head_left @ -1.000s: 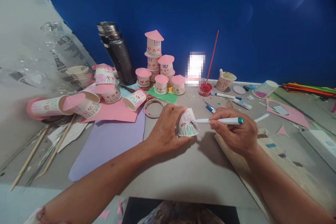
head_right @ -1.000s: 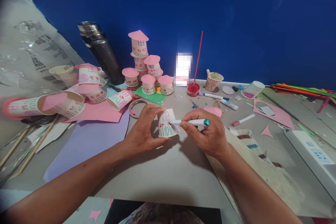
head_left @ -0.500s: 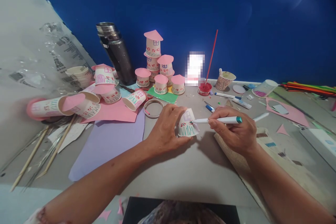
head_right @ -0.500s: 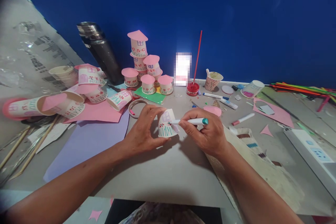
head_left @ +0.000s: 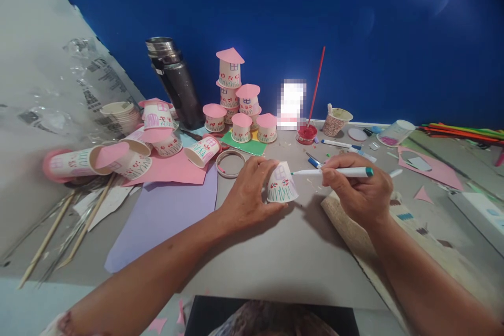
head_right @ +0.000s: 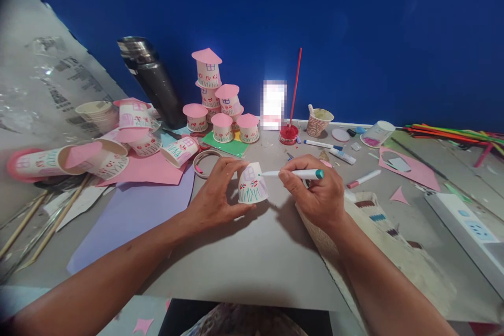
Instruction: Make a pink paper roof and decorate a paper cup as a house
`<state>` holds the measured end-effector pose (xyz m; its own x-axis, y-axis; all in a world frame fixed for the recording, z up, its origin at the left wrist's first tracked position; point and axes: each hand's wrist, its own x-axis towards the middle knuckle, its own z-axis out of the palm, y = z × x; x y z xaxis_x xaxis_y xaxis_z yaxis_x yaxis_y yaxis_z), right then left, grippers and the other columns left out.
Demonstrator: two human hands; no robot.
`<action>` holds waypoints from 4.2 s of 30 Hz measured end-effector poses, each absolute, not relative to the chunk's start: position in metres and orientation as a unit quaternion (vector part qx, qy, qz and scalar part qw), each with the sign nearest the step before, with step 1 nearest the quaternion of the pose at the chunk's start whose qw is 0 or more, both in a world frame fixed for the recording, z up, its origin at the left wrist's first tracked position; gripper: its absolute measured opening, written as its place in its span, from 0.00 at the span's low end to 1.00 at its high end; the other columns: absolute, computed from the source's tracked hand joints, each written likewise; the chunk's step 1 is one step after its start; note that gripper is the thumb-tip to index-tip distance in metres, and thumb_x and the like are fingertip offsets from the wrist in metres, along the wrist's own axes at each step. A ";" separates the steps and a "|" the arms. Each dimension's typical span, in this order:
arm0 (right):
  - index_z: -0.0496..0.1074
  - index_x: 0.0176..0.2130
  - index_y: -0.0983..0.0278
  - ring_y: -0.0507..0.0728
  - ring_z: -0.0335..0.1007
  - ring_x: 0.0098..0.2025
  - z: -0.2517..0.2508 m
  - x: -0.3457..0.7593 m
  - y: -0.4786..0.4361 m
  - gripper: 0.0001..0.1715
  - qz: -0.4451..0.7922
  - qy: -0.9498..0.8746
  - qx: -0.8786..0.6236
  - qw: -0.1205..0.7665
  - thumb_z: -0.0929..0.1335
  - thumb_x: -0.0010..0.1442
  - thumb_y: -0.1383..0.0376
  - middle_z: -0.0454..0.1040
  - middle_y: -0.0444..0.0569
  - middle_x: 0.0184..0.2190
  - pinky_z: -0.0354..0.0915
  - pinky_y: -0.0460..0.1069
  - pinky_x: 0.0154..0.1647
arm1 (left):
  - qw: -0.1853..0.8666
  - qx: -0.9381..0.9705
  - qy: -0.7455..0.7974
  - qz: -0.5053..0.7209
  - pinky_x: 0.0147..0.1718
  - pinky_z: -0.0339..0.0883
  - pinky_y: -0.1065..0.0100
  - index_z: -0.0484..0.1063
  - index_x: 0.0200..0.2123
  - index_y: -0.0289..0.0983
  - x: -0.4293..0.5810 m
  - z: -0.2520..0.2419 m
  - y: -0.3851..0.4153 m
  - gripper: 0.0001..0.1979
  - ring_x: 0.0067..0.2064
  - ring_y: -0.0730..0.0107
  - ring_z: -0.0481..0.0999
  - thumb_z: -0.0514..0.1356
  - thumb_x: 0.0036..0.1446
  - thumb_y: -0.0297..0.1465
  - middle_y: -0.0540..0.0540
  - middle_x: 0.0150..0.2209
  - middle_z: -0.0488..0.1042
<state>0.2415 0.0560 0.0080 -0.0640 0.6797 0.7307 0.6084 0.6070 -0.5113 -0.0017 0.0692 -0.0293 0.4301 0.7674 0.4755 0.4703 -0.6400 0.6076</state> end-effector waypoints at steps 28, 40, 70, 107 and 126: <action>0.77 0.32 0.62 0.53 0.69 0.23 -0.001 0.248 0.085 0.13 0.164 -0.650 -0.525 0.524 0.71 0.64 0.57 0.77 0.44 0.22 0.60 0.48 0.25 | 0.072 0.869 0.371 0.319 0.65 0.65 0.42 0.55 0.67 0.45 -0.006 -0.053 0.079 0.39 0.68 0.45 0.64 0.70 0.59 0.32 0.35 0.65 0.60; 0.78 0.33 0.61 0.53 0.70 0.21 -0.003 0.250 0.085 0.13 0.154 -0.656 -0.532 0.513 0.71 0.64 0.55 0.78 0.44 0.21 0.61 0.48 0.22 | 0.138 0.786 0.547 0.253 0.45 0.70 0.57 0.73 0.37 0.39 -0.035 -0.002 0.097 0.09 0.42 0.59 0.76 0.53 0.64 0.27 0.44 0.38 0.78; 0.78 0.33 0.64 0.49 0.63 0.19 -0.004 0.250 0.087 0.16 0.271 -0.623 -0.499 0.538 0.73 0.61 0.53 0.76 0.44 0.20 0.58 0.46 0.21 | 0.213 0.834 0.503 0.078 0.34 0.64 0.62 0.76 0.36 0.41 -0.017 -0.024 0.081 0.04 0.40 0.58 0.78 0.60 0.59 0.29 0.44 0.42 0.77; 0.77 0.31 0.64 0.50 0.67 0.19 0.001 0.217 0.066 0.21 0.463 -0.591 -0.399 0.526 0.77 0.56 0.49 0.77 0.44 0.19 0.64 0.45 0.21 | 0.437 0.682 0.446 0.382 0.25 0.68 0.71 0.78 0.37 0.36 0.002 -0.009 0.060 0.07 0.25 0.73 0.72 0.64 0.60 0.34 0.51 0.27 0.74; 0.77 0.59 0.66 0.68 0.73 0.58 -0.039 0.238 0.105 0.22 0.134 -0.781 -0.578 0.198 0.70 0.67 0.66 0.81 0.61 0.54 0.66 0.60 0.61 | -0.073 0.855 0.426 0.288 0.64 0.62 0.38 0.52 0.71 0.39 -0.012 -0.054 0.101 0.44 0.67 0.38 0.68 0.70 0.58 0.34 0.29 0.66 0.67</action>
<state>0.2380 0.1049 -0.0389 -0.2543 0.9547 0.1544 0.8487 0.2968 -0.4376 -0.0116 0.1005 -0.0540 0.4716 0.6853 0.5549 0.7699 -0.6268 0.1198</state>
